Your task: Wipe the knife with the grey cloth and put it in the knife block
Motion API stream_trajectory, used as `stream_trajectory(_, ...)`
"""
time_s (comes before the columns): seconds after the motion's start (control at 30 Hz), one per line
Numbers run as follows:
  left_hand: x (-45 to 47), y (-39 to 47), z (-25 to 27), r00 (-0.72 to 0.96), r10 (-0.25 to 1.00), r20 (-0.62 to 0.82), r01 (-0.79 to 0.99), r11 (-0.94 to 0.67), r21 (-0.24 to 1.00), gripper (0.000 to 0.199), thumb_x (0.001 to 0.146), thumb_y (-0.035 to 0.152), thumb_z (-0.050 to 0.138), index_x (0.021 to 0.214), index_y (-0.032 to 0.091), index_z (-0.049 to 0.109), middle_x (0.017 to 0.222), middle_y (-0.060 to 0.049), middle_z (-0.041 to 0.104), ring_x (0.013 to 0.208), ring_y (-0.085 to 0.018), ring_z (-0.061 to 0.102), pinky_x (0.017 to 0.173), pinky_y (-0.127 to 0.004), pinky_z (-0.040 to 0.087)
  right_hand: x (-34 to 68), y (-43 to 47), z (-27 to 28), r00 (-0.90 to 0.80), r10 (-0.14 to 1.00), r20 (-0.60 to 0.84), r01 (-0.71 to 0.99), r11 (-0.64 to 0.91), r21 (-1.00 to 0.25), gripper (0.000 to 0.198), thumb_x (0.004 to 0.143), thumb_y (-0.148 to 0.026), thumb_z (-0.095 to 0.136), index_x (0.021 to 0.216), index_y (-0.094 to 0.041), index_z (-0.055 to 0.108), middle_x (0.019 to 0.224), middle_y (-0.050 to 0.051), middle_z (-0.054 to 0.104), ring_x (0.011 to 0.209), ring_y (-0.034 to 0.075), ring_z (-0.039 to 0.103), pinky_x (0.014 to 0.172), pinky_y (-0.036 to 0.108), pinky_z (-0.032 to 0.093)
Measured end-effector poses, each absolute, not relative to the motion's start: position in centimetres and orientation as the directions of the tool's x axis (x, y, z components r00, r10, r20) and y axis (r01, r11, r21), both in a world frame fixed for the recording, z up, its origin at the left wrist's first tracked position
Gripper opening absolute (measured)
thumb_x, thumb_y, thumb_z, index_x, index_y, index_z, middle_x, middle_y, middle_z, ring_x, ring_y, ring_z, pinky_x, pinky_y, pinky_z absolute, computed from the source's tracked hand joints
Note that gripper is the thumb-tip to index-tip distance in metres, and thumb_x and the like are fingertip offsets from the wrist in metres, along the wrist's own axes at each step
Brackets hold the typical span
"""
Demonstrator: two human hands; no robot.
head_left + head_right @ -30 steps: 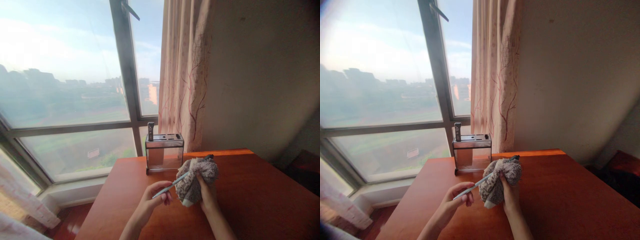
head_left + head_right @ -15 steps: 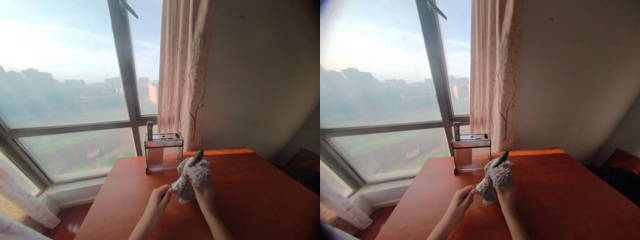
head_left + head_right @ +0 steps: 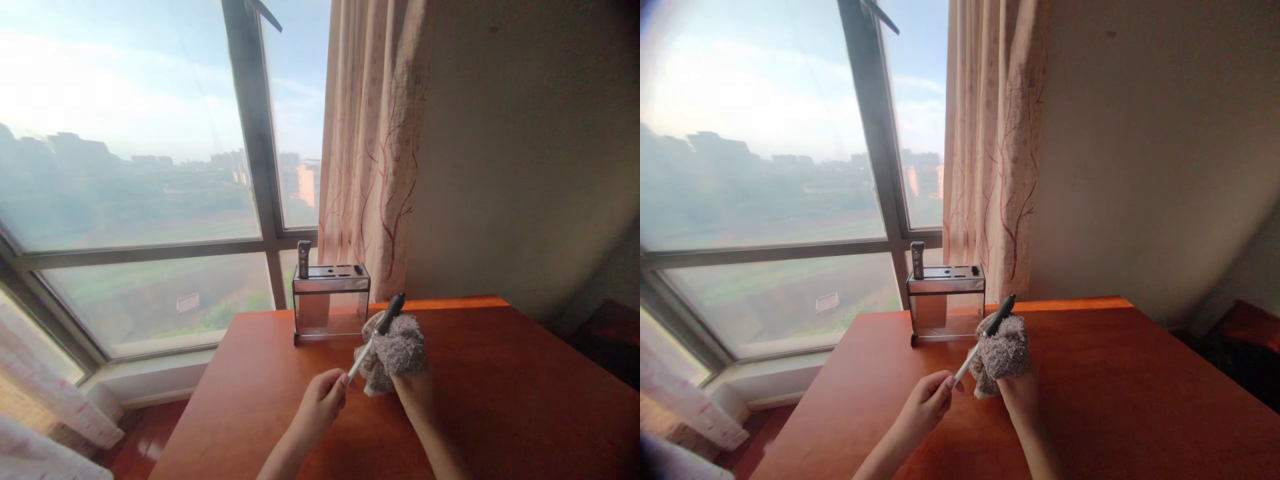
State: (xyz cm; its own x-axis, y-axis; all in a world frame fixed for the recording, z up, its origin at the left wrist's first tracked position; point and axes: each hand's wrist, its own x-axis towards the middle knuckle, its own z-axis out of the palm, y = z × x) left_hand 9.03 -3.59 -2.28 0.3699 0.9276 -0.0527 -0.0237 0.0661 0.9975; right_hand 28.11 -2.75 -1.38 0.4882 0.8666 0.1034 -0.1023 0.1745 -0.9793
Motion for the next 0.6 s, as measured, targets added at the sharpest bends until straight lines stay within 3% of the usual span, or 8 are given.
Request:
stream_trajectory(0.17, 9.0, -3.9, -1.2, 0.297, 0.935, 0.193, 0.245, -0.27, 0.931, 0.043, 0.087, 0.052, 0.05, 0.069, 0.015, 0.063, 0.058, 0.002, 0.041, 0.055, -0.012, 0.035, 0.051, -0.023, 0.026, 26.7, -2.7, -1.2, 0.536, 0.84, 0.086, -0.066, 0.143, -0.988, 0.044, 0.049, -0.035, 0.084, 0.089, -0.02, 0.071, 0.099, 0.011, 0.074, 0.099, 0.034, 0.065, 0.091, 0.045, 0.049)
stream_trajectory(0.27, 8.9, -4.0, -1.0, 0.317, 0.919, 0.234, 0.272, -0.324, 0.906, 0.042, 0.089, 0.048, 0.049, 0.067, 0.014, 0.062, 0.06, 0.001, 0.041, 0.058, -0.012, 0.035, 0.053, -0.024, 0.027, 26.6, -2.7, -1.4, 0.563, 0.822, 0.091, -0.07, 0.158, -0.985, 0.048, 0.056, -0.039, 0.081, 0.098, -0.021, 0.068, 0.107, 0.009, 0.072, 0.107, 0.032, 0.062, 0.098, 0.045, 0.045)
stream_trajectory(0.47, 9.0, -4.0, -1.5, 0.366, 0.929, 0.058, 0.105, -0.103, 0.989, 0.047, 0.087, 0.056, 0.049, 0.079, 0.013, 0.064, 0.054, 0.005, 0.035, 0.049, -0.009, 0.029, 0.045, -0.022, 0.021, 27.9, -2.9, -2.1, 0.523, 0.844, 0.118, -0.045, 0.165, -0.985, 0.028, 0.047, -0.03, 0.083, 0.072, -0.021, 0.072, 0.083, 0.01, 0.075, 0.096, 0.037, 0.065, 0.086, 0.046, 0.05)
stream_trajectory(0.6, 9.3, -4.1, -1.7, 0.398, 0.915, -0.061, -0.037, 0.082, 0.996, 0.05, 0.081, 0.063, 0.052, 0.073, 0.015, 0.058, 0.045, 0.009, 0.033, 0.038, -0.006, 0.022, 0.038, -0.021, 0.014, 28.1, -2.8, -1.9, 0.527, 0.843, 0.109, -0.088, 0.182, -0.979, 0.031, 0.047, -0.025, 0.085, 0.076, -0.023, 0.074, 0.087, 0.009, 0.075, 0.102, 0.037, 0.062, 0.087, 0.043, 0.05)
